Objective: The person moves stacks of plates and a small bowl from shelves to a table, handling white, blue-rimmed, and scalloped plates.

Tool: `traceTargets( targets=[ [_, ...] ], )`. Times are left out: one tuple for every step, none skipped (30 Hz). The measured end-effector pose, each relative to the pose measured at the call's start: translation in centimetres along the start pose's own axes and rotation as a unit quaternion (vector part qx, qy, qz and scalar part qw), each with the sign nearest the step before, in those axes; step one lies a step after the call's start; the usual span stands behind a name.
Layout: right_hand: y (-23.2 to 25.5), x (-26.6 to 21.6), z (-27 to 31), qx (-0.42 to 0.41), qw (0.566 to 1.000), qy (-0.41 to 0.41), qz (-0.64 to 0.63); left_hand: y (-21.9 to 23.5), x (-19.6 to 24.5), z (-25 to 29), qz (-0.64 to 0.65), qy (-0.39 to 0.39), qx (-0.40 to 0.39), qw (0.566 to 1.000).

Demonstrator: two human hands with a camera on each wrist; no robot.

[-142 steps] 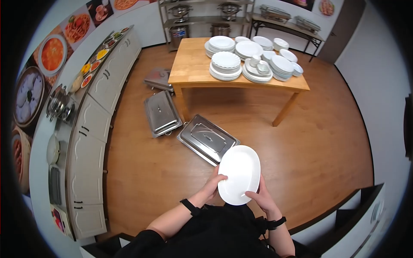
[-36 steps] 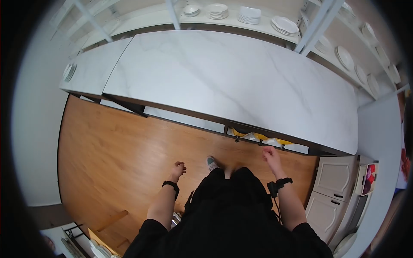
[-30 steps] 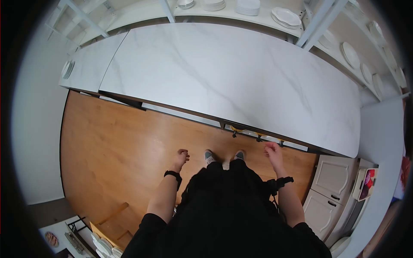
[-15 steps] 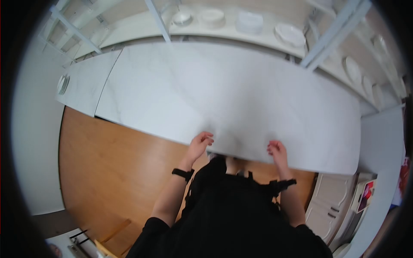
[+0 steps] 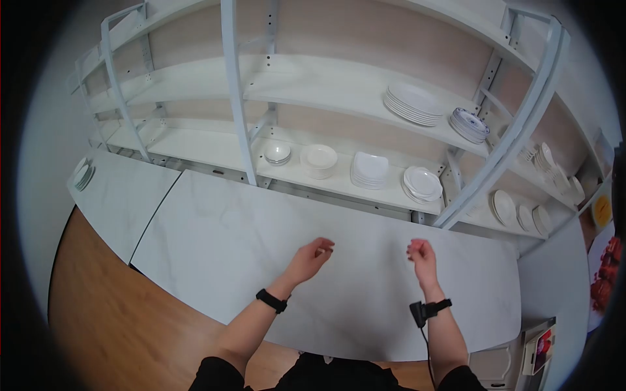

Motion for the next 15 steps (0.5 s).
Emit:
traceTargets(
  targets=[
    [0.1,-2.0,-2.2,0.011,0.999,0.030,0.015,0.8,1.7,-1.5,0.007,-0.019,0.004,1.000],
    [0.2,-3.5,-4.3,0.020,0.997,0.060,0.035,1.5,3.5,-3.1,0.013,-0.038,0.007,0.999],
    [0.3,-5.2,-6.7,0.029,0.994,0.091,0.054,2.3,6.0,-5.0,-0.005,-0.083,0.018,0.996],
    [-0.2,-9.4,-9.7,0.050,0.990,0.130,0.033,2.6,8.4,-7.9,-0.022,-0.131,0.025,0.991],
    [0.3,-9.9,-12.1,0.061,0.986,0.150,0.045,2.8,9.8,-9.8,-0.032,-0.143,0.026,0.989],
    [0.4,-11.3,-13.9,0.077,0.980,0.171,0.060,2.8,10.9,-11.6,-0.041,-0.154,0.026,0.987],
    [0.3,-12.7,-15.4,0.092,0.974,0.193,0.075,2.6,11.8,-13.5,-0.041,-0.155,0.020,0.987],
    [0.7,-13.9,-16.8,0.096,0.973,0.195,0.075,2.5,12.8,-15.5,-0.061,-0.192,0.044,0.979],
    [1.0,-15.3,-18.2,0.117,0.960,0.232,0.100,2.6,13.9,-17.6,-0.082,-0.230,0.071,0.967],
    [1.1,-16.4,-19.8,0.135,0.945,0.270,0.123,2.9,14.9,-19.6,-0.085,-0.235,0.074,0.966],
    [1.3,-17.0,-21.7,0.134,0.944,0.276,0.120,3.2,15.8,-21.6,-0.104,-0.234,0.079,0.963],
    [1.5,-17.3,-23.7,0.171,0.945,0.257,0.111,3.7,16.7,-23.5,-0.122,-0.232,0.085,0.961],
    [2.1,-17.6,-25.7,0.209,0.943,0.238,0.102,4.1,17.6,-25.5,-0.124,-0.235,0.089,0.960],
    [2.7,-17.6,-27.9,0.208,0.943,0.239,0.102,4.5,18.4,-27.5,-0.088,-0.181,0.103,0.974],
    [3.4,-17.2,-30.2,0.203,0.969,0.138,-0.012,4.7,18.8,-29.5,-0.050,-0.123,0.115,0.984]
  ],
)
Point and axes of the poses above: each hand's wrist, its own z-axis away from the middle knuckle, its own y-axis out of the back of the hand, x = y × z, the point moved 1 cm from there along -z, towards the middle knuckle, and after that the axes turned 4 degrees about -x, right-handed, at the moved point
